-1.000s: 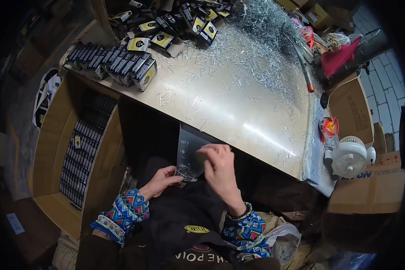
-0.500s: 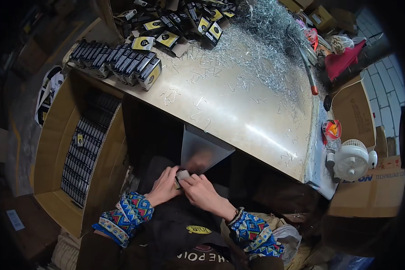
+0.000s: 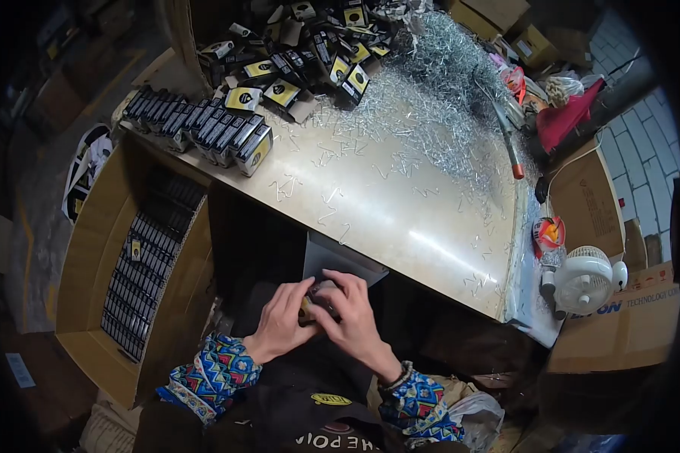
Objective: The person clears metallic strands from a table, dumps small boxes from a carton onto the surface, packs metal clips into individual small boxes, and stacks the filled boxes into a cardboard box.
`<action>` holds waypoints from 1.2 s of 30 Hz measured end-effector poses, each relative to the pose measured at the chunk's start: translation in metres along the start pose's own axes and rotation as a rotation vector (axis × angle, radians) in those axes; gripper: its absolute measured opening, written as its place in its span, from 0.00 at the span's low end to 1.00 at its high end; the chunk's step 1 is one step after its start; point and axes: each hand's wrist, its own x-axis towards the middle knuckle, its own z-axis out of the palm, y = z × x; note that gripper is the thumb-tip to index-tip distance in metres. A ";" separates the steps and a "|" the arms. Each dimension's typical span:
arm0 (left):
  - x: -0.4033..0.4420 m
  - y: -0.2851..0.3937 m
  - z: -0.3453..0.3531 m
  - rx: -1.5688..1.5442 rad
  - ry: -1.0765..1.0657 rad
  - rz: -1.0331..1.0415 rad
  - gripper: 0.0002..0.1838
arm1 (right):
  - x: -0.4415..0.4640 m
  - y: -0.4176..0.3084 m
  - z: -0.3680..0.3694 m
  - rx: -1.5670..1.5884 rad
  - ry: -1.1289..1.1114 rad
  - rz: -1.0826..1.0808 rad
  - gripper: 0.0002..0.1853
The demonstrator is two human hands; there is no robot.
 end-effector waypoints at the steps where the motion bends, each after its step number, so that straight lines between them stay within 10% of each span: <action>1: 0.003 0.001 0.000 0.000 0.001 0.007 0.44 | 0.000 0.001 0.001 -0.004 0.006 -0.003 0.12; 21: 0.021 0.006 0.000 -0.126 0.111 -0.040 0.37 | -0.014 0.003 0.004 0.260 0.135 0.077 0.20; 26: 0.021 0.012 -0.001 -0.185 0.030 -0.193 0.35 | -0.005 -0.021 0.000 0.591 0.228 0.460 0.21; 36: 0.029 0.018 -0.007 -1.099 -0.169 -0.385 0.38 | -0.019 0.001 -0.010 0.696 0.264 0.354 0.20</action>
